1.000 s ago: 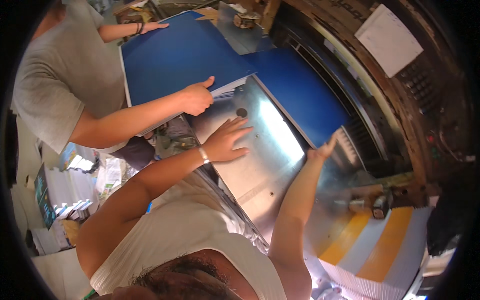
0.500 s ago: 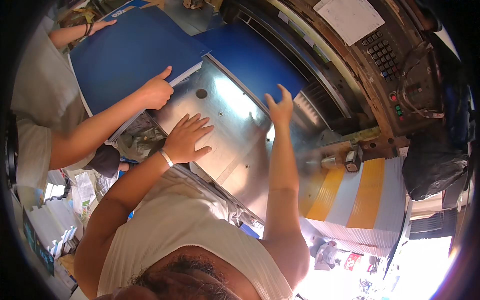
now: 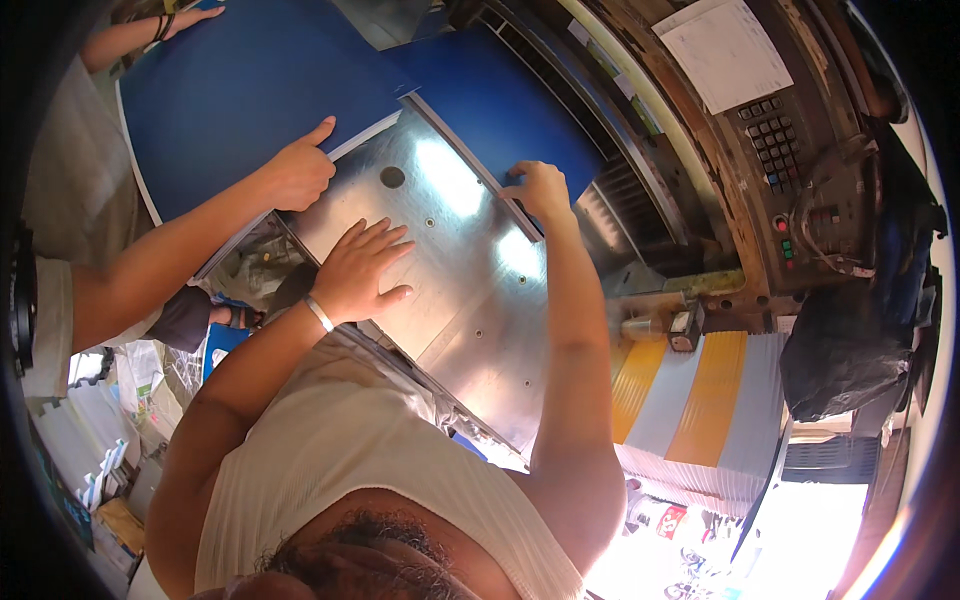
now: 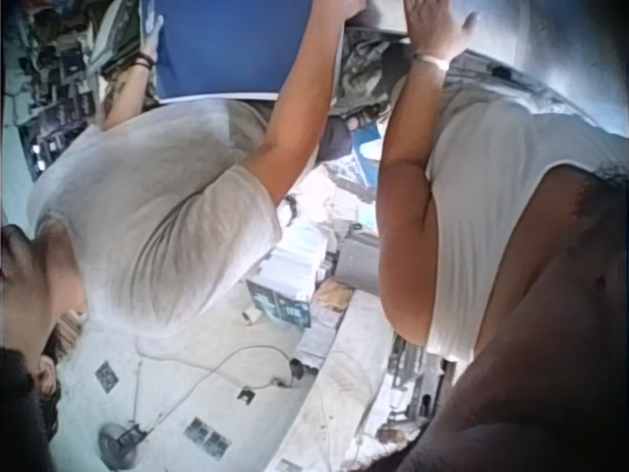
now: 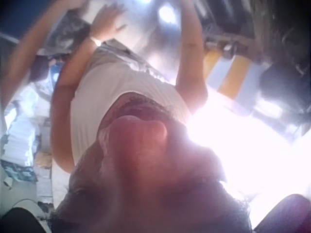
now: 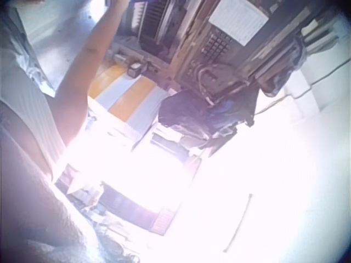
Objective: The person handles large blue folders or book covers, placing them onto the bed of a industrial cutting or binding machine and checking the alignment of the sheets inside.
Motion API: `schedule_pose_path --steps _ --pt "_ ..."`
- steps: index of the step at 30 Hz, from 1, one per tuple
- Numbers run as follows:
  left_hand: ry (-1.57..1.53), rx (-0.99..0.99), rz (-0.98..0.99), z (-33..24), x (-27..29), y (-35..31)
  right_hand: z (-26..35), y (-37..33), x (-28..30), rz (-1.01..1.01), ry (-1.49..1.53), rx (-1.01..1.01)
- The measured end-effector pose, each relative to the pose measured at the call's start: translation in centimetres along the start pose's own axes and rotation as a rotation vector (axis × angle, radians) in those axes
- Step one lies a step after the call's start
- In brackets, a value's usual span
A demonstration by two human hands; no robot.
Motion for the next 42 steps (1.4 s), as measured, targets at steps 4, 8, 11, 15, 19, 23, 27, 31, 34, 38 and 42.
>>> schedule_pose_path --steps 4,8,11,15,19,23,27,31,34,38,42 --pt "0.001 0.001 -0.004 -0.1 0.3 0.0 0.8 -0.5 0.2 -0.103 0.184 0.138" --pt "0.002 0.011 -0.008 0.0 0.3 -0.1 3.7 -1.8 0.4 -0.176 0.013 0.343" --pt "-0.005 0.012 -0.006 0.1 0.3 -0.1 3.8 -1.7 0.0 -0.059 -0.030 0.262" --pt "0.007 0.006 -0.005 0.0 0.2 0.0 3.2 -1.1 0.3 -0.026 -0.019 0.236" --pt "-0.004 0.021 -0.003 0.1 0.2 0.0 2.6 -0.9 0.4 -0.055 0.025 0.272" --pt "0.000 0.022 0.004 0.3 0.1 -0.1 3.0 -1.2 0.6 -0.050 0.056 0.295" --pt "0.000 0.019 0.005 0.1 0.3 0.0 1.9 -1.4 0.2 -0.187 0.035 0.321" --pt "0.001 0.028 0.001 0.1 0.2 0.1 1.1 -1.3 -0.6 -0.275 -0.039 0.254" --pt "0.009 0.026 0.014 0.1 0.1 0.0 3.2 -2.6 0.2 -0.365 -0.045 0.340" --pt "0.008 0.029 0.018 0.0 0.3 0.1 3.3 -2.4 0.7 -0.302 0.023 0.421" --pt "0.002 0.034 0.010 0.2 0.3 0.0 3.4 -2.0 0.4 -0.171 -0.048 0.361"
Point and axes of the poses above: each hand's wrist, its own y-axis towards the middle knuckle, its own x-axis out of the back of the hand, z = x × y, the point moved 10 cm from there along y, towards the middle knuckle, and after that the axes turned 9 degrees about z, right-handed, at the moved point
